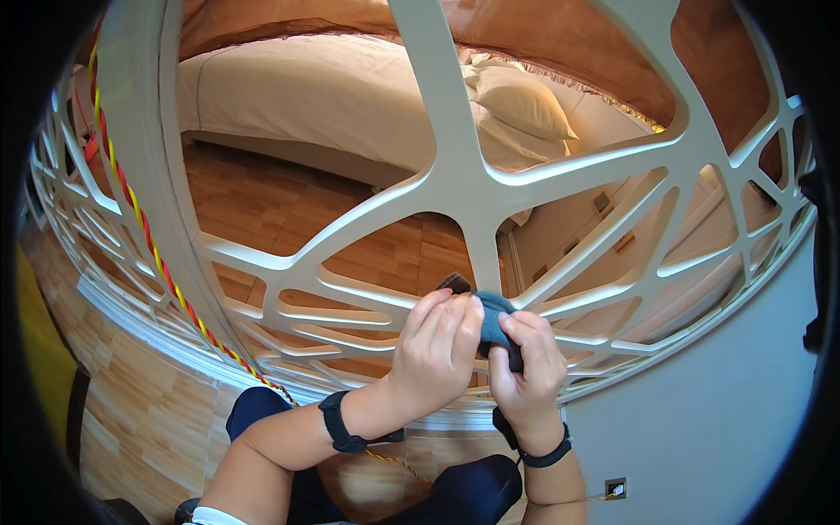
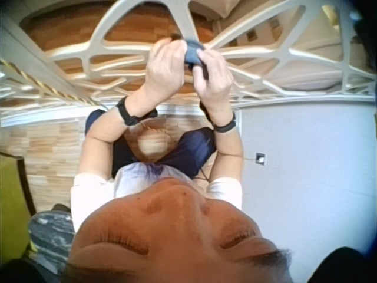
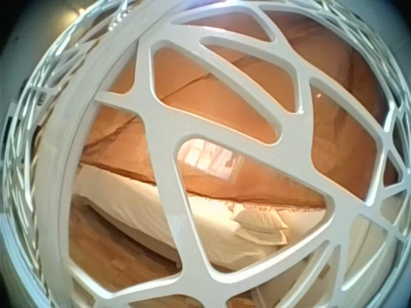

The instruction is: The person kneels on the floor and wipes a white decorative screen with a gray cloth. They move along the screen, cleaning different sections by hand, focusing on the intricate lattice pattern.

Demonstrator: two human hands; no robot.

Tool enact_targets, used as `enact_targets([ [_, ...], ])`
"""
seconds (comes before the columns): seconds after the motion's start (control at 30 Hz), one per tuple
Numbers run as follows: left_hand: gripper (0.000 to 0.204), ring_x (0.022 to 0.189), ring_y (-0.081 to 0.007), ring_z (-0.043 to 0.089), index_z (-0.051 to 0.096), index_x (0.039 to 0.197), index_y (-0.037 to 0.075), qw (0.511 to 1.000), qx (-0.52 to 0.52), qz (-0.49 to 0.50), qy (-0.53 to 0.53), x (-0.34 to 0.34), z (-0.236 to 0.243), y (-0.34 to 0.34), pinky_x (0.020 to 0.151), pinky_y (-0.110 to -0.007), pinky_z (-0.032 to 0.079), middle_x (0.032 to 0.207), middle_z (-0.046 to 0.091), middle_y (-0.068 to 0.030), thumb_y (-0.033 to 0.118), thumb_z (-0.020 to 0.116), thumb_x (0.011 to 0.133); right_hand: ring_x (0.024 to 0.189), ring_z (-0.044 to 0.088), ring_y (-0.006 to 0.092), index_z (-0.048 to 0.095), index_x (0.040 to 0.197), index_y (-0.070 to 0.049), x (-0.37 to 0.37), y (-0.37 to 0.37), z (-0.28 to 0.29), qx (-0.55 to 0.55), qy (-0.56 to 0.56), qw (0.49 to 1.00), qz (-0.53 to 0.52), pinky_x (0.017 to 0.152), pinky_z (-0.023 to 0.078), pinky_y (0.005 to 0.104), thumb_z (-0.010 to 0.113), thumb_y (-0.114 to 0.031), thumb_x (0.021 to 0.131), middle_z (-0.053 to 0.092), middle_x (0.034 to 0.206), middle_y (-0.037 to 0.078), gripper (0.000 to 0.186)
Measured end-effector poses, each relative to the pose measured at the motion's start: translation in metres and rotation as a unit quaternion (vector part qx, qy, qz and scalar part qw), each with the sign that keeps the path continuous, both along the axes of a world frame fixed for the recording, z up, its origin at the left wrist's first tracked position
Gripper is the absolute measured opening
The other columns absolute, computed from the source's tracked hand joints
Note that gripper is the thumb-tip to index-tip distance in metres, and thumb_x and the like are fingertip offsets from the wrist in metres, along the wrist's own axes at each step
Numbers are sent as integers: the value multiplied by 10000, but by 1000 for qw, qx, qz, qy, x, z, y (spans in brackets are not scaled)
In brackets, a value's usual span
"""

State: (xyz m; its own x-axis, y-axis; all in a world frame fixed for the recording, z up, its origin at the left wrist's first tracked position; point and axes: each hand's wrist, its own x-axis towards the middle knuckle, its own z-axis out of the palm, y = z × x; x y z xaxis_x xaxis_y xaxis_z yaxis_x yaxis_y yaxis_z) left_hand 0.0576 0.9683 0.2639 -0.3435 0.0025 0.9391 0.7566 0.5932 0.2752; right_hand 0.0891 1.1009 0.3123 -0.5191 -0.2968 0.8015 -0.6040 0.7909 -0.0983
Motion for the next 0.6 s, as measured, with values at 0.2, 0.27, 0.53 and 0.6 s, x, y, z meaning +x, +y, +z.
enact_targets([
  [0.2,363,922,-248,622,591,1135,-43,988,-142,-58,-31,19,-13,-28,915,-384,456,976,628,-135,135,620,820,795,653,336,618,1024,7,19,-6,-18,-24,-109,994,11,691,545,381,633,71,714,629,930,169,316],
  [0.27,396,937,-230,601,601,1181,7,986,-159,-48,-32,23,-10,-46,906,-391,453,966,622,-97,174,632,823,797,651,322,633,1061,4,20,-14,-16,0,-78,996,30,686,544,378,641,68,707,631,957,164,360],
  [0.53,406,1142,-281,576,643,1247,103,987,-4,122,107,-17,49,-101,1039,-449,376,1217,612,-114,72,578,847,878,617,331,660,1142,31,-11,-87,38,51,221,973,38,762,520,390,646,153,729,624,1061,188,430],
  [0.6,465,1100,-312,579,581,1312,68,994,16,72,82,-30,51,-98,1032,-476,407,1208,595,-146,47,559,847,847,610,294,691,1103,30,-33,-102,49,84,232,969,22,722,507,376,662,139,752,632,1085,173,369],
])
